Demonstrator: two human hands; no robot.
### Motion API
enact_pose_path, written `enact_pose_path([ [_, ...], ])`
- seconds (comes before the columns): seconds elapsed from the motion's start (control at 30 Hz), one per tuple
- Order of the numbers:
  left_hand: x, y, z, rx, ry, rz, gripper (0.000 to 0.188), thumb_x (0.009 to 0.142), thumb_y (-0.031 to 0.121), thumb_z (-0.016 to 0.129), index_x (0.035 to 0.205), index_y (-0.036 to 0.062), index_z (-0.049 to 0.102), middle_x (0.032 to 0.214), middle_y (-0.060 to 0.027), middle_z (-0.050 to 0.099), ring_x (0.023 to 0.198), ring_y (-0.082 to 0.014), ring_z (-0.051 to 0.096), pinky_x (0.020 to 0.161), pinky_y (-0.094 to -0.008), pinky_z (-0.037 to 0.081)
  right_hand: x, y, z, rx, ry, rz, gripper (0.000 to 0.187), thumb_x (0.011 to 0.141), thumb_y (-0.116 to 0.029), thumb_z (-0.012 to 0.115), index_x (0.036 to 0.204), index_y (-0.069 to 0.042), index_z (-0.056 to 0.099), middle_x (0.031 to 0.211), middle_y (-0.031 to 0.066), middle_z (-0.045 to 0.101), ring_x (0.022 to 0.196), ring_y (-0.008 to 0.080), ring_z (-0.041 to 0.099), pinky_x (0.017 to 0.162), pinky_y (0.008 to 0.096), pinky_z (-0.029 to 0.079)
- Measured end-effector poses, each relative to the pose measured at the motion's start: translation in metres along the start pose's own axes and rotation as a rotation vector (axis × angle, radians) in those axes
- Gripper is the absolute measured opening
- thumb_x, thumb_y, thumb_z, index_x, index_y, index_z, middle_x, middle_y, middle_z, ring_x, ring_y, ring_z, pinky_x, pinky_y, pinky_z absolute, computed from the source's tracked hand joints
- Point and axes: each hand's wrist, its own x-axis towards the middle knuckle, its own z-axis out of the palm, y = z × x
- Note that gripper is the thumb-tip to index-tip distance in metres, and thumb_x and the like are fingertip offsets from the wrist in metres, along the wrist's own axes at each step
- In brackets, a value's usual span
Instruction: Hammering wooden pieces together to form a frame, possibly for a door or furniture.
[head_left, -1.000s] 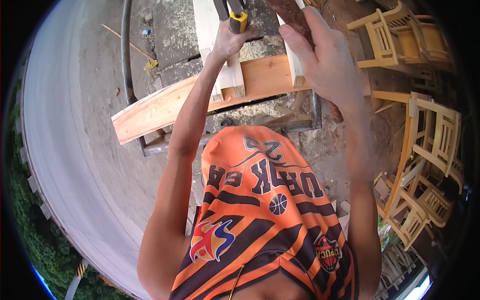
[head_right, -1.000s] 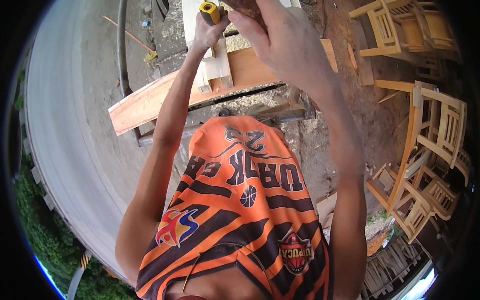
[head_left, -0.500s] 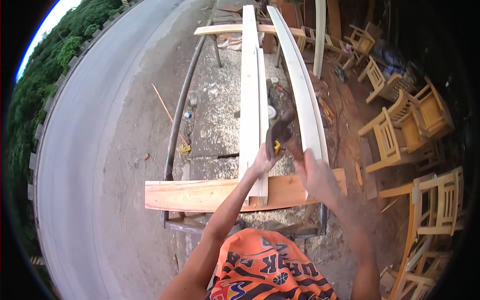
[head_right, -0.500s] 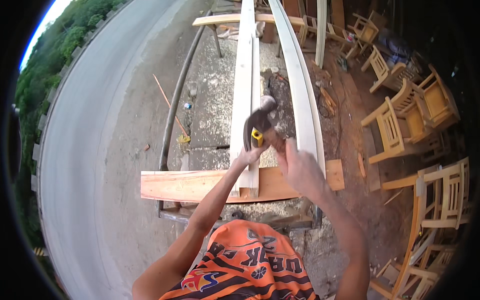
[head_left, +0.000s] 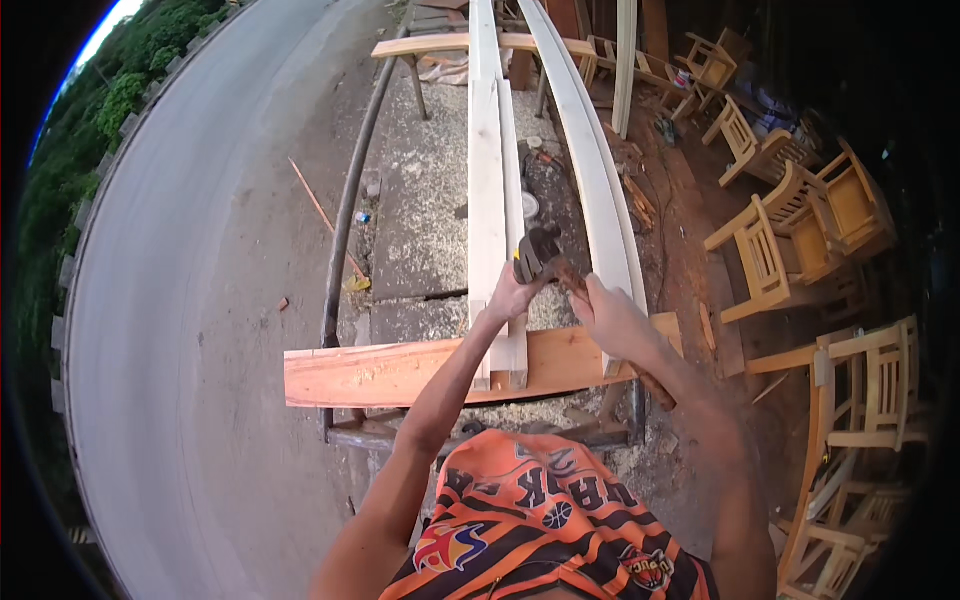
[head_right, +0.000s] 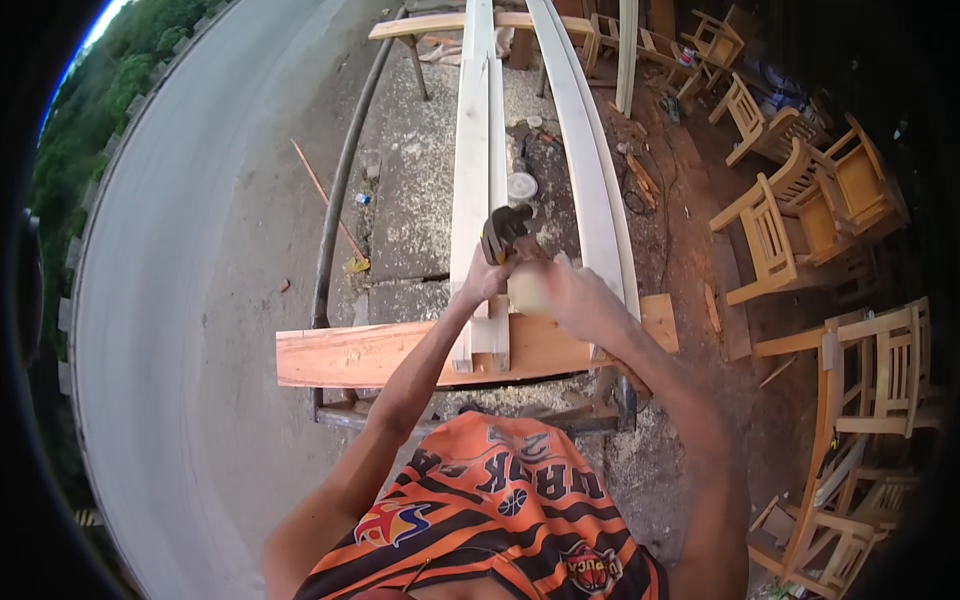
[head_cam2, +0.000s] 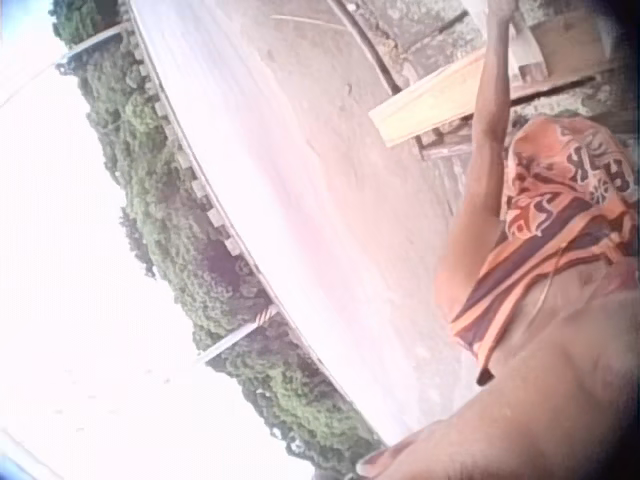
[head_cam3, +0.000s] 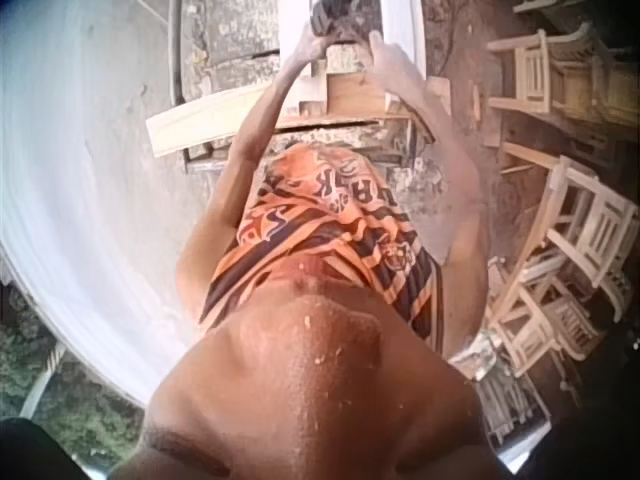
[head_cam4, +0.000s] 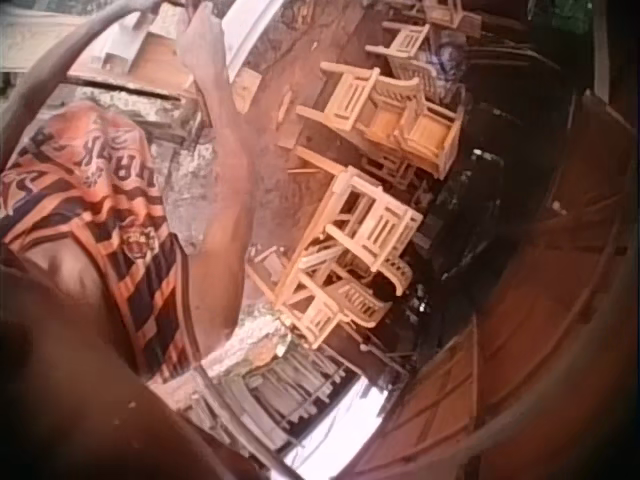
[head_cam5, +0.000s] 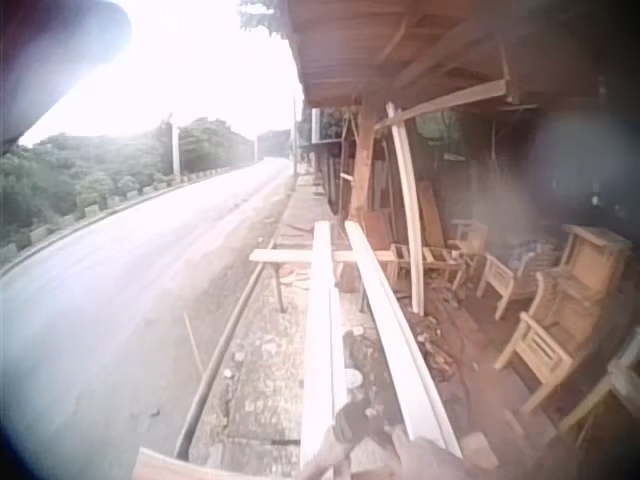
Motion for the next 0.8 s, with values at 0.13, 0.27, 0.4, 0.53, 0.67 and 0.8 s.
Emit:
enact_pose_path([
  [0.13,-0.008,-0.009,-0.009,0.029,0.030,-0.146,0.029,0.086,0.013,0.069,0.066,0.0043,0.049,0.059,0.0017,0.046,0.055,-0.0088,0.042,0.051,-0.0311,0.038,0.008,-0.053,-0.070,0.024,0.054,0.065,0.030,0.102,-0.029,0.057,0.106,0.000,0.051,0.078,0.0260,0.064,0.076,0.0466,0.065,0.063,0.0482,0.049],
  [0.27,0.002,-0.025,-0.020,0.032,0.060,-0.111,0.028,0.084,0.012,0.067,0.062,0.0051,0.051,0.056,0.0018,0.049,0.050,-0.0075,0.045,0.048,-0.0278,0.037,0.024,-0.060,-0.082,0.069,0.413,-0.221,0.031,0.103,-0.029,0.057,0.112,0.000,0.052,0.075,0.0247,0.063,0.074,0.0454,0.065,0.063,0.0463,0.049],
  [0.4,0.010,-0.020,-0.006,-0.058,-0.013,-0.054,0.018,0.087,0.016,0.070,0.079,0.0008,0.062,0.066,-0.0021,0.059,0.060,-0.0093,0.052,0.056,-0.0297,0.044,0.015,-0.020,-0.008,-0.139,0.223,-0.131,0.028,0.102,-0.027,0.057,0.109,0.000,0.053,0.073,0.0186,0.068,0.066,0.0407,0.068,0.056,0.0484,0.052],
  [0.53,0.007,-0.038,-0.005,0.002,0.004,-0.093,0.022,0.087,0.020,0.072,0.086,-0.0014,0.065,0.071,-0.0040,0.063,0.065,-0.0109,0.056,0.060,-0.0321,0.048,0.023,-0.031,-0.030,-0.058,0.064,-0.118,0.033,0.102,-0.030,0.057,0.110,0.001,0.052,0.071,0.0224,0.064,0.066,0.0437,0.063,0.060,0.0502,0.047],
  [0.67,-0.005,-0.034,-0.012,0.084,-0.015,-0.117,0.021,0.086,0.016,0.070,0.075,0.0007,0.061,0.060,0.0004,0.055,0.057,-0.0088,0.050,0.054,-0.0302,0.043,0.016,-0.098,-0.082,0.138,0.407,-0.095,0.030,0.105,-0.022,0.051,0.120,0.004,0.056,0.086,0.0147,0.068,0.078,0.0207,0.066,0.071,0.0349,0.050],
  [0.8,-0.003,-0.032,0.003,0.004,-0.018,-0.093,0.025,0.085,0.021,0.074,0.077,0.0003,0.061,0.064,-0.0007,0.058,0.060,-0.0091,0.052,0.057,-0.0312,0.045,0.019,-0.029,-0.019,0.024,0.354,-0.161,0.033,0.103,-0.032,0.055,0.113,0.000,0.053,0.078,0.0230,0.066,0.066,0.0433,0.062,0.064,0.0471,0.048],
])
